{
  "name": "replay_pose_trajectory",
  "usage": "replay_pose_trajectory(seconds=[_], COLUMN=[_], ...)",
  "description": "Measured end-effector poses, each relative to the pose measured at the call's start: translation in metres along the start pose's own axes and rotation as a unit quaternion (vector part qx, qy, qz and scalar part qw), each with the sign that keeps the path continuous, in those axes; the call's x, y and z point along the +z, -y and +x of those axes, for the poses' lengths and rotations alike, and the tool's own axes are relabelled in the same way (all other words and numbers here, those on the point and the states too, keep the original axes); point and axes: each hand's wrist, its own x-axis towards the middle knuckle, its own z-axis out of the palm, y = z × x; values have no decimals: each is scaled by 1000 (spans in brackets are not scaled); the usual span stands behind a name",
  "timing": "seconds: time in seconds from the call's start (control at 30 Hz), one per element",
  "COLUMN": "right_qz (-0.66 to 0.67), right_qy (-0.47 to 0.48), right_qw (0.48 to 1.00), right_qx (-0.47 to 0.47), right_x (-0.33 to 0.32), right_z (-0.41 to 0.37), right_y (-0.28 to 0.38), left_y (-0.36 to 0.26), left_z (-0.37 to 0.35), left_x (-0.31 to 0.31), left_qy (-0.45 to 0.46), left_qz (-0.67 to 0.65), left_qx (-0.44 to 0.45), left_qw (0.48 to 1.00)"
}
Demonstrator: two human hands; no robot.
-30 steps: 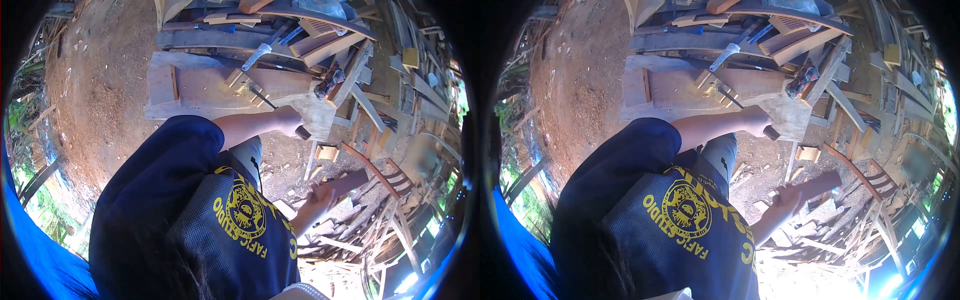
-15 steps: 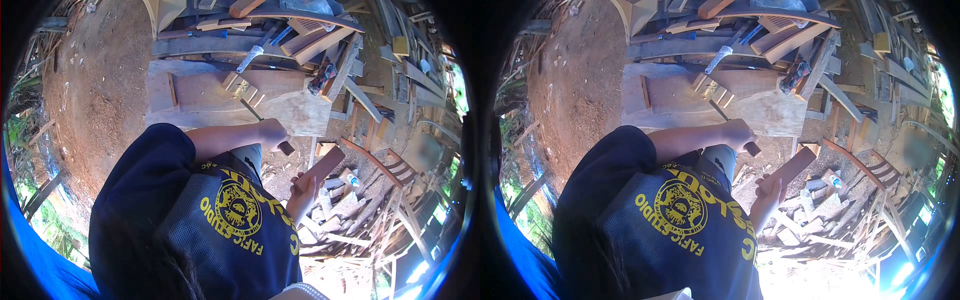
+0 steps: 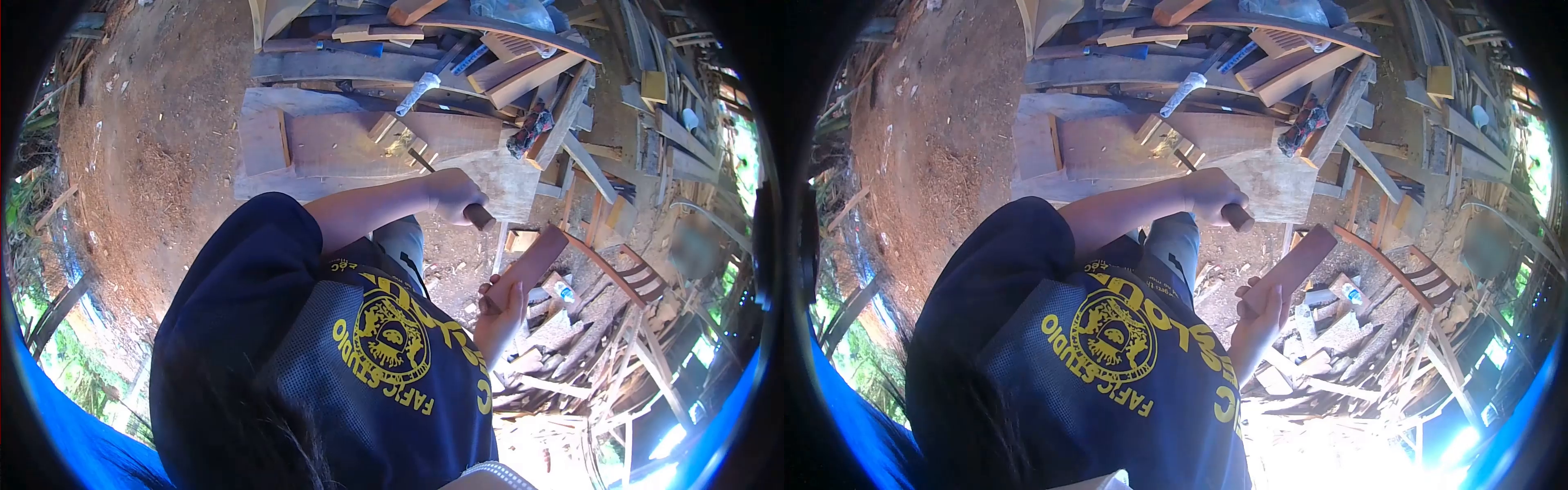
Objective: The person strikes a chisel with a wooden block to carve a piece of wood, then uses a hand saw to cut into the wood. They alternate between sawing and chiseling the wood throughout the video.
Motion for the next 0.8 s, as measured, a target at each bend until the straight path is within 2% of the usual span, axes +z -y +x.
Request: replay_pose_trajectory(seconds=[0.2,0.4,0.53,0.63,0.67,0.73,0.77,0.8], right_qz=[-31,-39,-42,-65,-64,6,-15,8], right_qy=[32,-5,-25,-68,-69,-169,-204,-141], right_qw=[998,997,994,981,981,944,923,930], right_qx=[-34,-67,-95,-170,-169,-284,-325,-339], right_x=[7,14,11,13,16,24,26,11], right_z=[-5,-12,-17,-24,-26,-29,-33,-29], right_y=[8,22,30,44,47,54,57,60], left_y=[1,7,6,9,9,10,11,11], left_z=[-3,-5,-9,-8,-7,-5,-4,-3], left_x=[-13,-9,-19,-20,-20,-21,-20,-19], left_qy=[-18,-42,-19,-14,-14,-13,-12,-11], left_qz=[-20,-51,-44,-54,-59,-62,-66,-66], left_qx=[-15,-4,-6,-6,-5,-6,-7,-8], left_qw=[1000,998,999,998,998,998,998,998])
